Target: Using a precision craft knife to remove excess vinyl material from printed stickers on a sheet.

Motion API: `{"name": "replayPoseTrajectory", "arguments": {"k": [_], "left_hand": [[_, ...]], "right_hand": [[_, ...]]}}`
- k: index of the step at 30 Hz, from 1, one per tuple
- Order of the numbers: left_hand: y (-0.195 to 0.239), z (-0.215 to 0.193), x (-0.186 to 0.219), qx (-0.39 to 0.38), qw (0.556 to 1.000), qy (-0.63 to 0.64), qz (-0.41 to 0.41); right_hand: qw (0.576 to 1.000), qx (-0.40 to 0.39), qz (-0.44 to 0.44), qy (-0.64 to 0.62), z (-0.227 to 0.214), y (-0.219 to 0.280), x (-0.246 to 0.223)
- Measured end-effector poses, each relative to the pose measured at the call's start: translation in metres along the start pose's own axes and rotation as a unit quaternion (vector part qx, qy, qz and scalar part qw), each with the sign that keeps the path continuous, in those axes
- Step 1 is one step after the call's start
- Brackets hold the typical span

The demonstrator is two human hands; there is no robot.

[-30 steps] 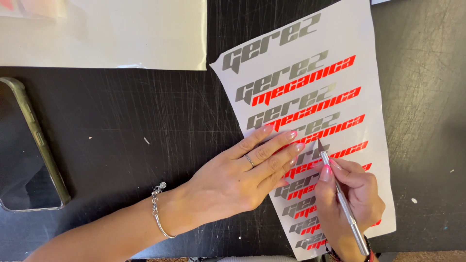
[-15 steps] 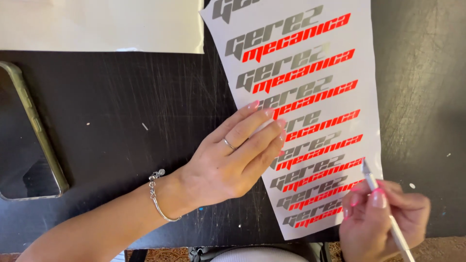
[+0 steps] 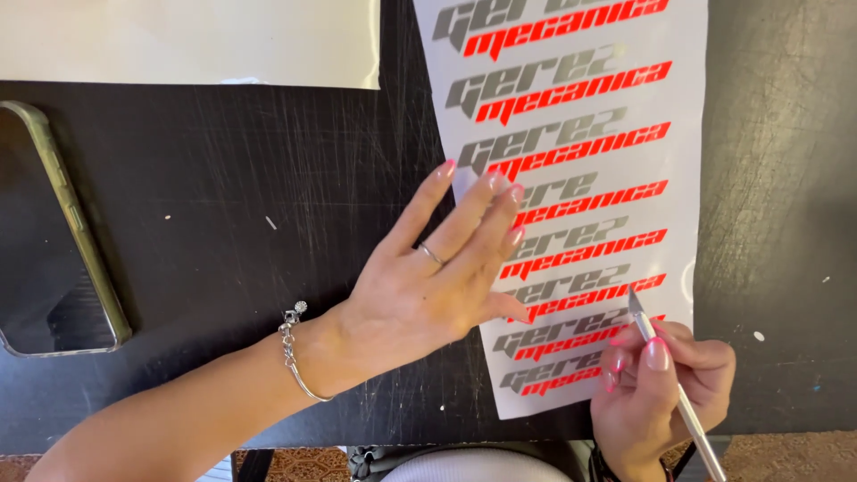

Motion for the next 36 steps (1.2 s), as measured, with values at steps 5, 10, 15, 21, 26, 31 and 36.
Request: {"name": "replayPoseTrajectory", "arguments": {"k": [5, 10, 15, 21, 26, 31, 36], "left_hand": [[0.009, 0.008, 0.0, -0.02, 0.999, 0.036, -0.033], [0.013, 0.011, 0.001, -0.044, 0.998, 0.022, -0.028], [0.019, 0.016, 0.0, -0.044, 0.997, 0.043, -0.038], [0.018, 0.017, -0.002, -0.029, 0.996, 0.061, -0.054], [0.011, 0.011, -0.002, -0.003, 0.995, 0.08, -0.055], [0.012, 0.011, -0.003, 0.024, 0.994, 0.096, -0.056], [0.013, 0.012, -0.002, 0.029, 0.995, 0.085, -0.05]], "right_hand": [[0.999, 0.034, 0.019, -0.026, 0.002, -0.004, 0.0], [0.999, 0.037, 0.023, -0.027, 0.003, -0.005, -0.003], [0.996, 0.02, 0.035, -0.075, 0.003, -0.01, -0.004], [0.988, -0.005, 0.048, -0.147, 0.005, -0.014, -0.009], [0.986, 0.009, 0.065, -0.155, 0.001, -0.015, -0.006], [0.981, 0.048, 0.102, -0.155, 0.005, -0.017, -0.014], [0.97, 0.073, 0.158, -0.168, 0.009, -0.023, -0.027]]}}
Point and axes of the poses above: each hand's wrist, its own y-axis away from the middle knuckle, its own z-axis out of the palm, x = y × z, the point moved 2 cm from there along -y, towards the middle knuckle, and after that the axes turned 5 degrees about x, right-handed, at the moved point
